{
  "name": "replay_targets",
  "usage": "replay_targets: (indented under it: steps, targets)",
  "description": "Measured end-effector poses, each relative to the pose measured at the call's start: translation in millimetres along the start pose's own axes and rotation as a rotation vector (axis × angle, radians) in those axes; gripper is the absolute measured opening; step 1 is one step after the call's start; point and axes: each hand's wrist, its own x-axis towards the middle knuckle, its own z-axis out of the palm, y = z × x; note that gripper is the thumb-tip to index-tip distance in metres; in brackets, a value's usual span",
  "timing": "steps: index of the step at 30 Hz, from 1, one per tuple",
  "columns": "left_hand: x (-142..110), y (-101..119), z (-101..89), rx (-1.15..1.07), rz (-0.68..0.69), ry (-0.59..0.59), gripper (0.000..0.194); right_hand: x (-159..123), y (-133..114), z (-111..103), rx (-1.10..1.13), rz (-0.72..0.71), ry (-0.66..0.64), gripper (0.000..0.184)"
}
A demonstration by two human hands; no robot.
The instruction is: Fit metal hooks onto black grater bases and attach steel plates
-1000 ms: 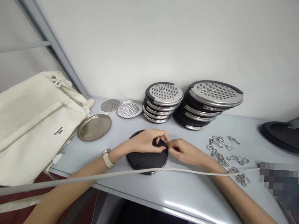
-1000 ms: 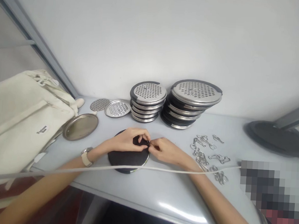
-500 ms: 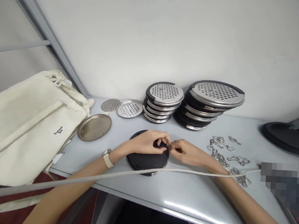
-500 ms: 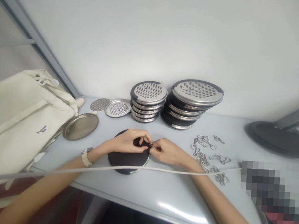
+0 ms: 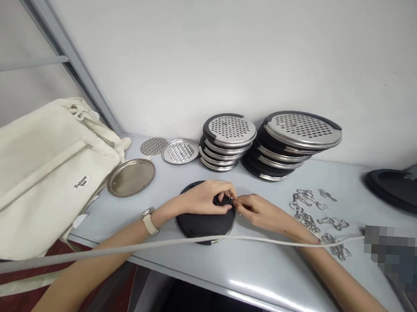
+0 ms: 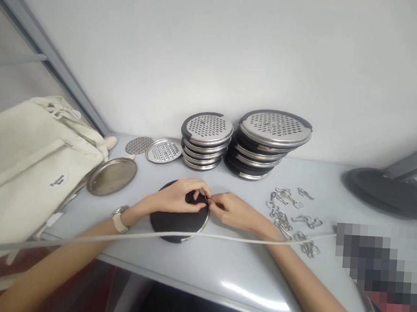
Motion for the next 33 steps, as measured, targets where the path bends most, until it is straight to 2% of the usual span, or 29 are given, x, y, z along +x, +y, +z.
replay_targets:
  steps: [12,33]
  targets:
    - [0.3,1.2,-0.8,-0.02,-0.024,-0.003,0.023,-1.4,1.6,-0.9,0.047,-0.01,-0.026,0.023]
    - [-0.1,0.9,-1.1,-0.023,-0.036,-0.002,0.02,-0.6,-1.8,-4.8,0.049,-0.011,-0.047,0.027]
